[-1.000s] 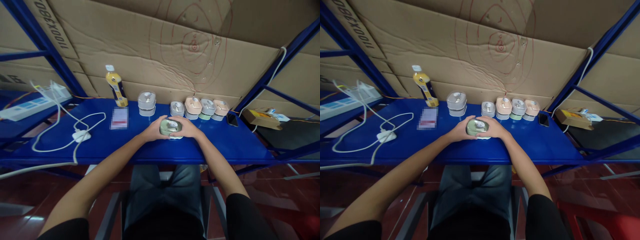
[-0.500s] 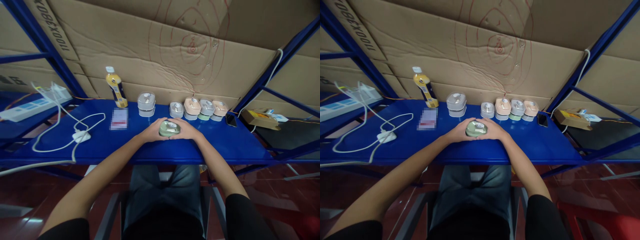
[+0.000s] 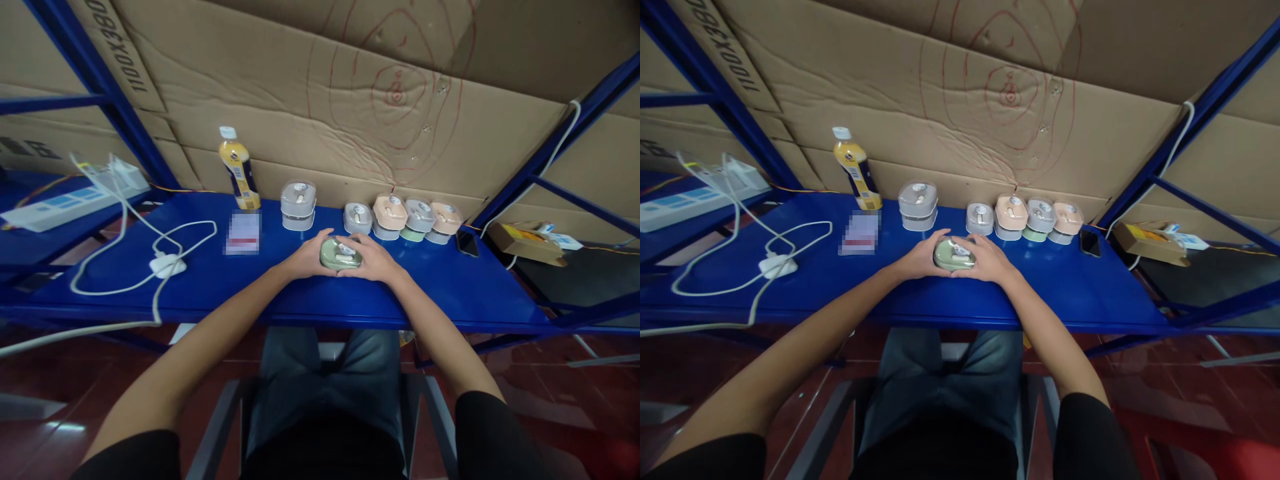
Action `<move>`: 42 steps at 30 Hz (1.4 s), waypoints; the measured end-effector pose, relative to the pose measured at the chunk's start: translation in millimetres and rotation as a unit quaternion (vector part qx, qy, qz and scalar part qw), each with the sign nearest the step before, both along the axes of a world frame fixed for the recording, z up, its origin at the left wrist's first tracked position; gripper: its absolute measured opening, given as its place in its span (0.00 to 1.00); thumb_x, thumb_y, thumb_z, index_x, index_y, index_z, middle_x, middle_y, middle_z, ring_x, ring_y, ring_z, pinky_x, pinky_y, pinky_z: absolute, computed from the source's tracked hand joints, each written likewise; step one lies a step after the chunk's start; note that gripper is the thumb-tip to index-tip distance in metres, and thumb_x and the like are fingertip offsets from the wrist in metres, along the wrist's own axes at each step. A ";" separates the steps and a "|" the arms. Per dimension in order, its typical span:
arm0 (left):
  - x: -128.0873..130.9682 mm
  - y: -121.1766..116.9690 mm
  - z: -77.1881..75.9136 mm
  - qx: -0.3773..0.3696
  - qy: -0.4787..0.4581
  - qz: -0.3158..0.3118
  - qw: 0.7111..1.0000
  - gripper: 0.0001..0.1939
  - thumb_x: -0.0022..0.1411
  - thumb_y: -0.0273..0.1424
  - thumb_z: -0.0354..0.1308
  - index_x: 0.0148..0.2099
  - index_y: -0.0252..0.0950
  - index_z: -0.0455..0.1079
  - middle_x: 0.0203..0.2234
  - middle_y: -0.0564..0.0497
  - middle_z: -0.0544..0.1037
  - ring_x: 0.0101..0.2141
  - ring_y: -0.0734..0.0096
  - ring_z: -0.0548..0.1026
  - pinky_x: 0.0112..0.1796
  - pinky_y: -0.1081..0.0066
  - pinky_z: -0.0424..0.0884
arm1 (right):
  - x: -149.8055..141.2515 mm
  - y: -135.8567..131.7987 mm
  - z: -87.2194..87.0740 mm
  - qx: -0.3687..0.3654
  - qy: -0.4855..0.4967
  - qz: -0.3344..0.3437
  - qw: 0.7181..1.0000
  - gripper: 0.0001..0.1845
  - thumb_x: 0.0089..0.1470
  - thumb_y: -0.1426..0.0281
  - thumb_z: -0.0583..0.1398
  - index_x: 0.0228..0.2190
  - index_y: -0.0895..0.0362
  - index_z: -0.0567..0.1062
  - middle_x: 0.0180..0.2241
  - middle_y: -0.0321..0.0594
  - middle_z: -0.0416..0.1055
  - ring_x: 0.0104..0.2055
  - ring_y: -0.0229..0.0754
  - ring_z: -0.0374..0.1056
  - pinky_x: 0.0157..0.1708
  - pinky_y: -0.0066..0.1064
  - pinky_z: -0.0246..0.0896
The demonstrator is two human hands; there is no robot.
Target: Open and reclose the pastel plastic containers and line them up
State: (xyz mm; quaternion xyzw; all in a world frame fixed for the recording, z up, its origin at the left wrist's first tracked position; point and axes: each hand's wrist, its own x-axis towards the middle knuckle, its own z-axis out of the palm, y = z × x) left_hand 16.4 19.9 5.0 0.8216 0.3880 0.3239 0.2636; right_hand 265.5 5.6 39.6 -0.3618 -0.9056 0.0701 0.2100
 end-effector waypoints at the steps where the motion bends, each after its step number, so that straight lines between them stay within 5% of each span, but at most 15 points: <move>1: 0.0 -0.1 0.1 0.000 0.002 0.003 1.000 0.65 0.42 0.47 0.79 0.75 0.35 0.49 0.63 0.33 0.72 0.63 0.38 0.72 0.61 0.46 0.68 | -0.1 0.0 0.4 0.002 -0.003 -0.002 1.000 0.54 0.49 0.38 0.69 0.69 0.48 0.65 0.58 0.52 0.69 0.60 0.63 0.69 0.59 0.55 0.69; 17: 0.4 0.7 0.1 0.009 0.016 0.001 1.000 0.64 0.43 0.48 0.78 0.74 0.35 0.51 0.65 0.32 0.70 0.65 0.37 0.70 0.63 0.45 0.67 | -6.5 0.1 8.9 0.042 -0.077 -0.025 0.996 0.55 0.46 0.35 0.68 0.68 0.47 0.68 0.52 0.53 0.72 0.53 0.65 0.72 0.55 0.55 0.70; 24: -1.1 -0.8 1.0 0.014 0.008 0.003 1.000 0.63 0.42 0.46 0.80 0.74 0.37 0.52 0.67 0.32 0.67 0.66 0.36 0.68 0.63 0.44 0.67 | 7.1 -0.4 -7.6 -0.016 0.012 0.023 1.000 0.57 0.50 0.40 0.70 0.72 0.48 0.59 0.65 0.54 0.61 0.67 0.66 0.62 0.63 0.59 0.65; 28: -4.2 0.4 0.6 0.006 -0.023 -0.012 1.000 0.63 0.43 0.45 0.80 0.74 0.39 0.52 0.62 0.35 0.73 0.62 0.39 0.73 0.61 0.43 0.69 | 17.8 -0.2 -10.9 -0.043 0.056 0.040 0.997 0.52 0.53 0.45 0.70 0.71 0.45 0.60 0.61 0.49 0.64 0.64 0.62 0.67 0.63 0.59 0.66; 31: -5.7 2.2 2.1 0.033 -0.071 0.011 0.997 0.55 0.49 0.43 0.77 0.72 0.38 0.55 0.57 0.37 0.76 0.57 0.46 0.78 0.60 0.46 0.73 | 17.4 -1.6 -0.1 -0.015 0.052 -0.022 0.998 0.50 0.50 0.46 0.71 0.69 0.45 0.65 0.58 0.50 0.67 0.59 0.63 0.70 0.60 0.59 0.69; 35: -6.9 3.3 8.9 0.133 -0.128 0.126 0.975 0.34 0.62 0.39 0.67 0.65 0.37 0.60 0.54 0.40 0.77 0.55 0.53 0.78 0.60 0.50 0.73 | 1.2 6.8 24.1 0.066 0.066 -0.187 0.978 0.51 0.50 0.49 0.72 0.69 0.54 0.65 0.57 0.59 0.65 0.59 0.69 0.68 0.58 0.60 0.68; 38: -9.8 4.2 13.7 0.183 -0.119 0.219 0.951 0.24 0.65 0.35 0.64 0.60 0.38 0.64 0.53 0.40 0.76 0.55 0.51 0.77 0.60 0.49 0.72 | -20.7 31.5 36.0 0.109 0.068 -0.287 0.949 0.48 0.52 0.50 0.71 0.67 0.57 0.66 0.57 0.63 0.64 0.59 0.74 0.65 0.56 0.65 0.65; 42: -14.7 6.6 15.8 0.199 -0.108 0.278 0.934 0.17 0.66 0.31 0.62 0.55 0.38 0.66 0.50 0.42 0.75 0.54 0.51 0.76 0.58 0.50 0.73 | -49.1 77.7 39.3 0.131 0.070 -0.341 0.928 0.48 0.51 0.49 0.71 0.63 0.64 0.68 0.56 0.69 0.65 0.60 0.78 0.60 0.58 0.70 0.57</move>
